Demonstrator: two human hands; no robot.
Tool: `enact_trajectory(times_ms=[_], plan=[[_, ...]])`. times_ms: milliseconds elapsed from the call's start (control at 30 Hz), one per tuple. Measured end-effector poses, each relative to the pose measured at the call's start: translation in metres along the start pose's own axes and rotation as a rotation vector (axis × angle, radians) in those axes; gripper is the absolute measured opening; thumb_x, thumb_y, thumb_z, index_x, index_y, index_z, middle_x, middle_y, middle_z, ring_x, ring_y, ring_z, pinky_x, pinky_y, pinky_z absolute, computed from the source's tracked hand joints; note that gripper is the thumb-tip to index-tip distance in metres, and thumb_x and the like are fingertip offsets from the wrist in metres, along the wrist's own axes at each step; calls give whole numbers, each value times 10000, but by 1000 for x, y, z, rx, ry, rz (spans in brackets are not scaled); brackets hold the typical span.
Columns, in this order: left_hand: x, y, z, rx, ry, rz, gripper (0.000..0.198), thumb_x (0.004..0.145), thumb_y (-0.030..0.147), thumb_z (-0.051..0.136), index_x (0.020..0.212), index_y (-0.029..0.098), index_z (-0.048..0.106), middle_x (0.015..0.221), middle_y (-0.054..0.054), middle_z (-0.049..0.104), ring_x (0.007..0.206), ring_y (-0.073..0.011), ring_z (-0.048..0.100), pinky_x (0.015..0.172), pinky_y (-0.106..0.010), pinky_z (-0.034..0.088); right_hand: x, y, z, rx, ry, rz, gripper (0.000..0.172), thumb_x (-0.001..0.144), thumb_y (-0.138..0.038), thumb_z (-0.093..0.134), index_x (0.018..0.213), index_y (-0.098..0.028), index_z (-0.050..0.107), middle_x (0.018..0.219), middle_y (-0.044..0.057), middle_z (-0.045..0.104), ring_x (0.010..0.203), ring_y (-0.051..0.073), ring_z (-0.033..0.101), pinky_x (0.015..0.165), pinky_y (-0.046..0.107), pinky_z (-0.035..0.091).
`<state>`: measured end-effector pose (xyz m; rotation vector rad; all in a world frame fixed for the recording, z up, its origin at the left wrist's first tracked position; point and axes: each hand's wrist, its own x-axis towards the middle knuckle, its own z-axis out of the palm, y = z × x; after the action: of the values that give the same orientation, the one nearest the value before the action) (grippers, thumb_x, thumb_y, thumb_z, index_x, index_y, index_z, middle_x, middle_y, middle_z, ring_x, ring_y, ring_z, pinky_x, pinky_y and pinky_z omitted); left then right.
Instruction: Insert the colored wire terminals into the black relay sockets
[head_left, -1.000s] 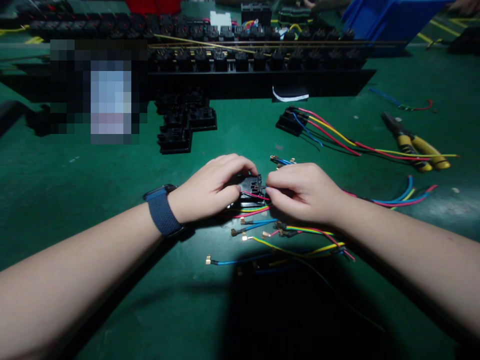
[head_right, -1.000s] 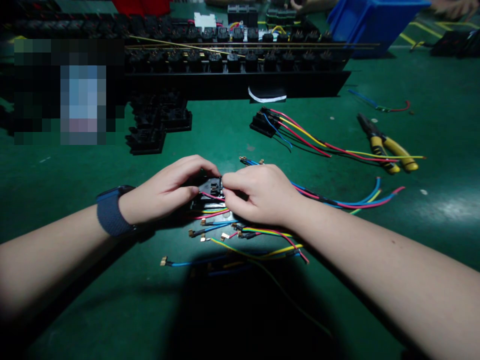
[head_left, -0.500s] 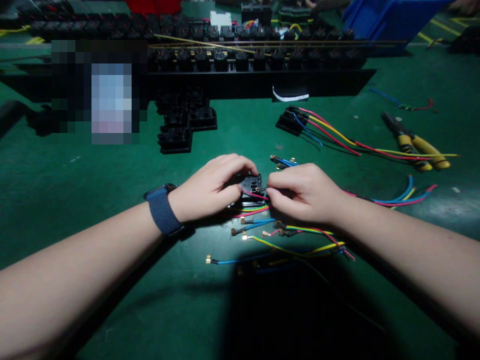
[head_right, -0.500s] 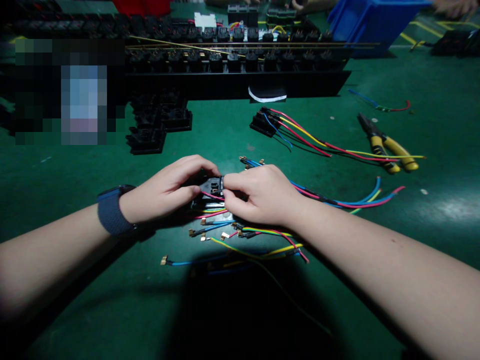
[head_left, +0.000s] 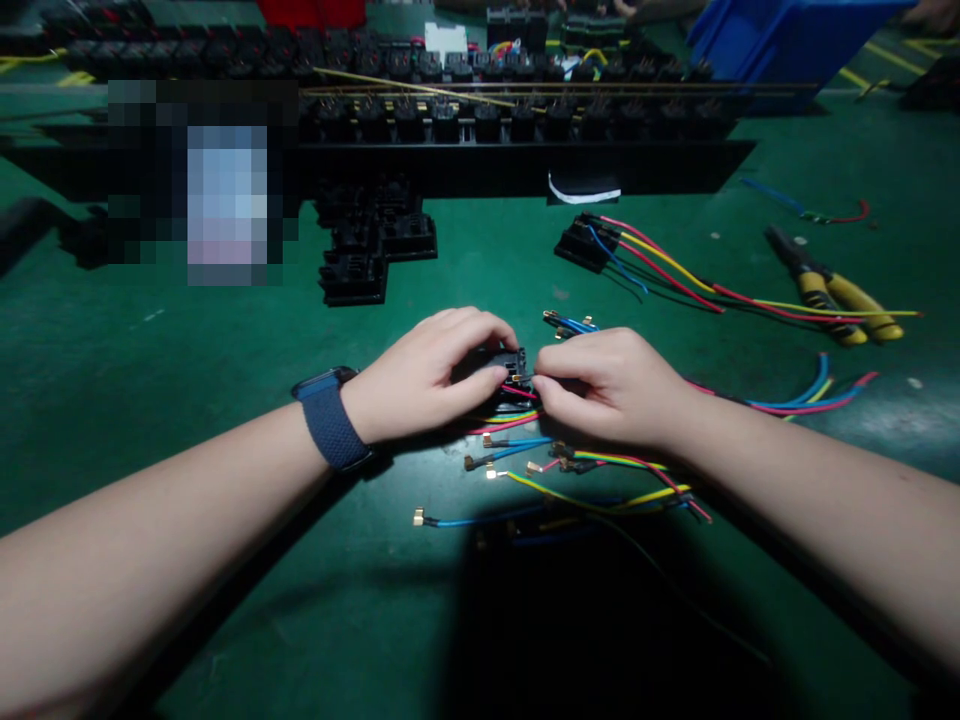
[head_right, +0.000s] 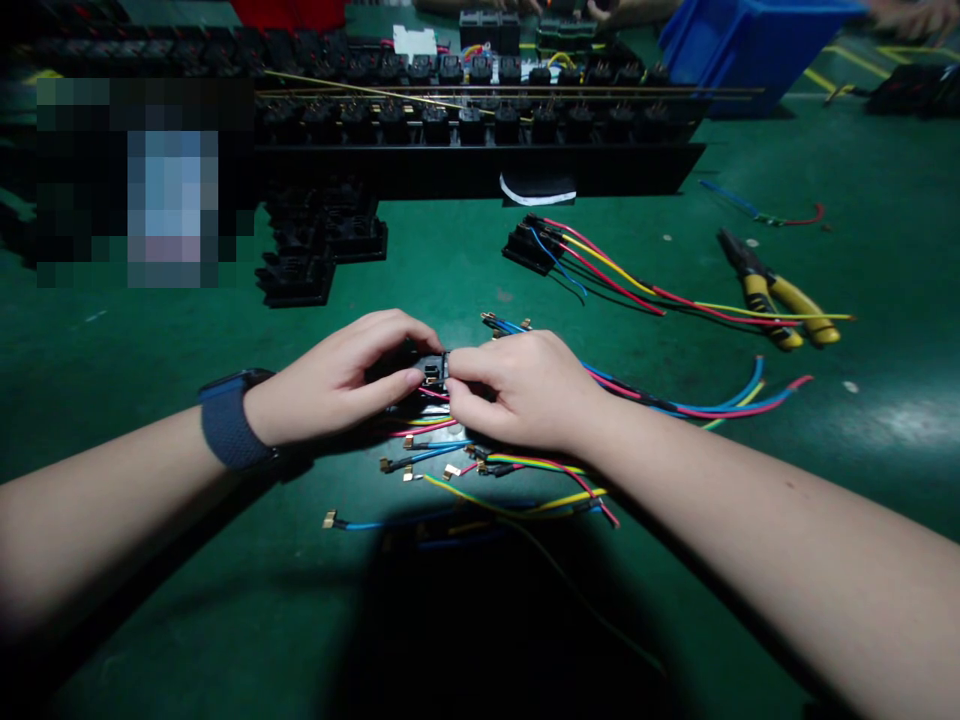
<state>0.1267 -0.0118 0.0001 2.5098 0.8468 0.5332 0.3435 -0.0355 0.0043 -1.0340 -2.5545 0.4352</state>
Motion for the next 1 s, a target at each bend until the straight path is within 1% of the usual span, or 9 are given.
enact_trajectory(times_ms=[267,433,567,1000], plan=[[-1,6,0,24,-9,3,277,898,322,476,1078,127,557,1032,-74,615,949,-193,555,858,-317,423,0,-3,-1,10,-36,12,253,839,-257,438,595,-190,456,543,-23,459,528,98,413,558,235,303],[-2,8,-1,16,-19,5,273,897,307,476,1074,120,564,1032,-75,614,952,-194,554,862,-314,420,0,-4,-1,24,-48,12,248,836,-250,438,597,-186,456,535,-30,433,513,88,405,547,231,290],[-2,8,-1,11,-25,5,294,905,333,465,1084,121,563,1038,-78,615,950,-198,553,861,-320,420,0,-5,-1,39,-59,19,244,833,-256,444,599,-186,445,538,-36,411,509,84,397,544,233,282],[0,7,-1,-18,-26,-6,279,900,330,493,1071,124,572,1012,-64,614,937,-177,556,849,-290,419,1,-3,-1,69,-95,36,257,835,-269,432,594,-191,388,547,-42,375,505,79,364,536,242,256]])
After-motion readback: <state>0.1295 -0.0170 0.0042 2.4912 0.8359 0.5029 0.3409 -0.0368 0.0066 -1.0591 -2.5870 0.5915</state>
